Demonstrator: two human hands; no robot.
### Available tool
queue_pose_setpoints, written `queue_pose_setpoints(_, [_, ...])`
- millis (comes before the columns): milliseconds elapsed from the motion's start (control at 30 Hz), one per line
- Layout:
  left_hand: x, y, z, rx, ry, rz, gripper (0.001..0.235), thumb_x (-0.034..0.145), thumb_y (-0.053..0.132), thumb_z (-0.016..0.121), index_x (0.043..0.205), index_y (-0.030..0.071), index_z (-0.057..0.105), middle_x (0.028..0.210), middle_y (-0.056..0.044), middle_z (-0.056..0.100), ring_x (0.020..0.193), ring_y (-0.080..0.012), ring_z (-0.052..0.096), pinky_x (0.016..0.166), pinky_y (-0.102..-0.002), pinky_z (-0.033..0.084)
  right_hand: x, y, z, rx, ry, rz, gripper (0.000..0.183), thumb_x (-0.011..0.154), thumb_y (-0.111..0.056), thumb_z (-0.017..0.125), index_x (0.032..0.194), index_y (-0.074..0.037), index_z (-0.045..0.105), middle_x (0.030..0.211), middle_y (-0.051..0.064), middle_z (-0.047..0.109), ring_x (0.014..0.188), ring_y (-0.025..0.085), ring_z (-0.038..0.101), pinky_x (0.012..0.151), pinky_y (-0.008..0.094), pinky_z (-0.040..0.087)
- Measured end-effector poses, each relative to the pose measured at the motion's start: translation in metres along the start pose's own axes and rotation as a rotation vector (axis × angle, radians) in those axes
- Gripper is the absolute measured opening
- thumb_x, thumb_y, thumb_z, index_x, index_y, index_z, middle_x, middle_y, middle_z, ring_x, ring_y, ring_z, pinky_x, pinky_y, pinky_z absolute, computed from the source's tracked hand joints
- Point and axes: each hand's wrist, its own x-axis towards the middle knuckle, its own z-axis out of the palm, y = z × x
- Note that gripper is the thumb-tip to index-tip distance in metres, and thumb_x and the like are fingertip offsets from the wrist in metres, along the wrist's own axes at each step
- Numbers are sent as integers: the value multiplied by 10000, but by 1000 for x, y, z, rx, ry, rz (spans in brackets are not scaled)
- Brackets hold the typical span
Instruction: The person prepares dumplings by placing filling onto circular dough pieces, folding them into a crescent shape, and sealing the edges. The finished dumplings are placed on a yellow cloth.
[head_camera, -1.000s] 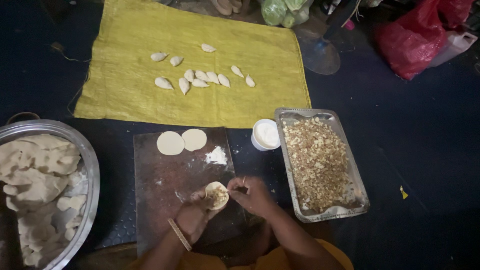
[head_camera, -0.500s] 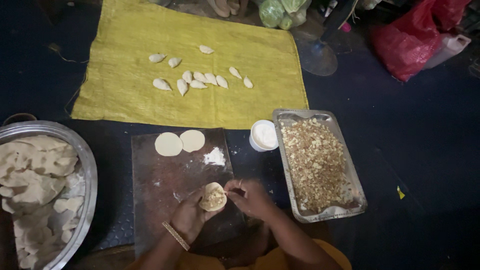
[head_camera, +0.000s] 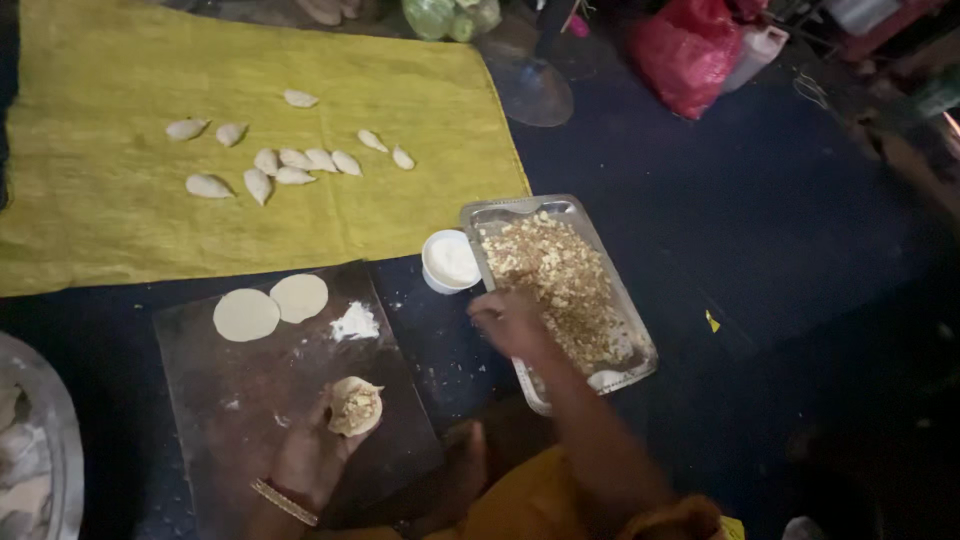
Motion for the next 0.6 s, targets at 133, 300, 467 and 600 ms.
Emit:
queue_pose_setpoints(133, [-6, 7, 12, 35, 59, -2, 498, 1020, 346, 484, 1314, -49, 552, 1246, -194, 663, 1157, -308, 647, 1043, -486, 514, -10, 95, -44, -348, 39, 162, 108, 933, -134, 678, 921, -111, 783, 917, 153, 743, 857, 286, 709, 838, 410, 569])
queue_pose_setpoints(300, [-8, 8, 18, 37, 72, -17, 500, 1018, 347, 493, 1312, -54, 543, 1248, -203, 652, 1165, -313, 641, 1052, -490, 509, -47, 135, -31, -351, -104, 207, 87, 839, -142, 721, 878, -64, 732, 913, 157, 733, 879, 298, 706, 902, 416, 555])
queue_pose_setpoints(467, [-8, 2, 14, 31, 38, -18, 512, 1007, 362, 509, 1310, -47, 560, 1230, -193, 655, 1160, -299, 641, 1050, -482, 506, -56, 126, -15, -492, -122, 34, 208, 742, -227, 810, 829, -55, 730, 977, 170, 720, 984, 375, 662, 953, 495, 479])
queue_pose_setpoints(600, [-7, 2, 14, 15, 40, -31, 506, 1000, 357, 524, 1294, -53, 554, 1219, -204, 661, 1149, -311, 648, 1048, -489, 509, -55, 148, 2, -445, -24, -56, 287, 742, -183, 796, 983, -40, 733, 1048, 204, 698, 998, 411, 650, 903, 508, 484])
